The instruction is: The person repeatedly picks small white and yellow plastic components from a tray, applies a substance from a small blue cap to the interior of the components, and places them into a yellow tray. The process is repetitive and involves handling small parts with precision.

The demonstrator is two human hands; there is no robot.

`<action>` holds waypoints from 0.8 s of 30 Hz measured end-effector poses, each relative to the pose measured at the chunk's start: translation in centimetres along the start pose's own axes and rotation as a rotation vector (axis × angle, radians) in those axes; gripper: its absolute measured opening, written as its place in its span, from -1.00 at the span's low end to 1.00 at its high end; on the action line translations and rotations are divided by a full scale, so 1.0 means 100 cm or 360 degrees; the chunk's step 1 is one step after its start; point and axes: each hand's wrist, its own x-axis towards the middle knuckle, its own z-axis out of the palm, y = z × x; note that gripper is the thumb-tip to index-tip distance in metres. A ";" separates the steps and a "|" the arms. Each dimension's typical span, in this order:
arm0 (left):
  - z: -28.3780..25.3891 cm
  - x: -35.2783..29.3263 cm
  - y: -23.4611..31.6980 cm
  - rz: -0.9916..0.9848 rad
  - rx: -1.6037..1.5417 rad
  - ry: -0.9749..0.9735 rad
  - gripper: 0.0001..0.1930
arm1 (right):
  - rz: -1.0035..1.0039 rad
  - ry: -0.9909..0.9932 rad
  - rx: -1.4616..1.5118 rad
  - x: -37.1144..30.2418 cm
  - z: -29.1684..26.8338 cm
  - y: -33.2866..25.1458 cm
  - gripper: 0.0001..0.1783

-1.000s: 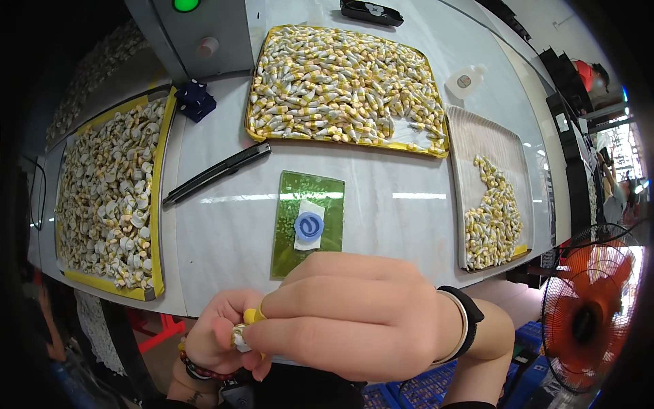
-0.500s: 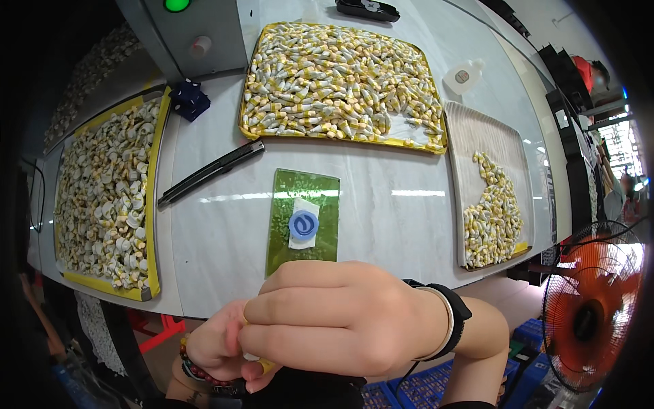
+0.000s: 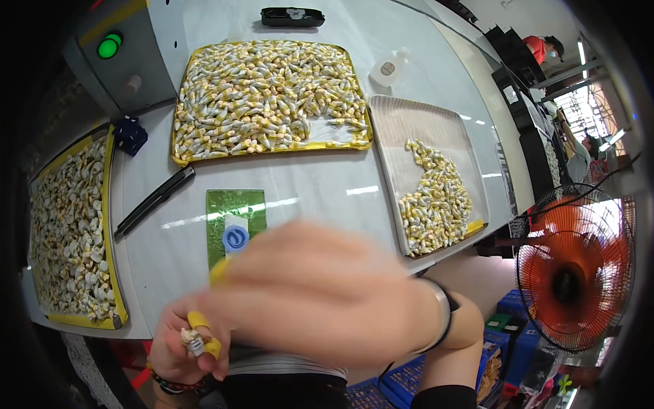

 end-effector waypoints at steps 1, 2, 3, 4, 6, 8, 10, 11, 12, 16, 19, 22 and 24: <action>-0.002 -0.001 0.004 0.0052 -0.0021 0.0049 -0.54 | 0.0105 0.0104 -0.0209 0.001 -0.007 0.011 -0.82; -0.003 0.001 0.004 0.0044 -0.0033 0.0040 -0.54 | 0.0301 0.0169 -0.0532 -0.001 -0.027 0.019 -0.80; -0.001 0.005 0.003 0.0022 -0.0038 0.0015 -0.54 | 0.0526 0.0182 -0.0806 -0.007 -0.051 0.031 -0.78; -0.001 0.006 0.002 0.0033 -0.0029 0.0025 -0.53 | 0.0726 0.0120 -0.0935 -0.015 -0.068 0.050 -0.77; 0.001 0.006 0.000 0.0032 -0.0017 0.0048 -0.52 | 0.0936 -0.0310 -0.1107 -0.035 -0.101 0.090 -0.76; 0.000 0.006 -0.002 0.0021 -0.0019 0.0072 -0.51 | 0.0856 -0.0383 -0.0998 -0.050 -0.105 0.120 -0.76; 0.000 0.004 -0.001 0.0002 -0.0020 0.0105 -0.49 | 0.0773 -0.0484 -0.0934 -0.056 -0.105 0.136 -0.77; -0.001 0.005 0.000 -0.0032 -0.0053 0.0098 -0.47 | 0.0731 -0.0546 -0.0930 -0.058 -0.104 0.142 -0.77; -0.001 0.006 0.000 -0.0044 -0.0076 0.0078 -0.47 | 0.0688 -0.0608 -0.0928 -0.059 -0.103 0.146 -0.78; -0.005 0.008 0.002 -0.0123 -0.0103 0.0036 -0.43 | 0.0694 -0.0671 -0.1186 -0.056 -0.098 0.137 -0.78; -0.005 0.006 0.004 -0.0164 -0.0091 0.0041 -0.42 | 0.0727 -0.0339 -0.0906 -0.035 -0.077 0.113 -0.79; -0.007 0.003 0.004 -0.0176 -0.0126 0.0020 -0.43 | 0.0620 -0.0276 -0.0578 -0.010 -0.056 0.074 -0.75; -0.008 0.004 0.003 -0.0162 -0.0166 0.0009 -0.45 | 0.0479 -0.0328 -0.0429 0.001 -0.040 0.052 -0.76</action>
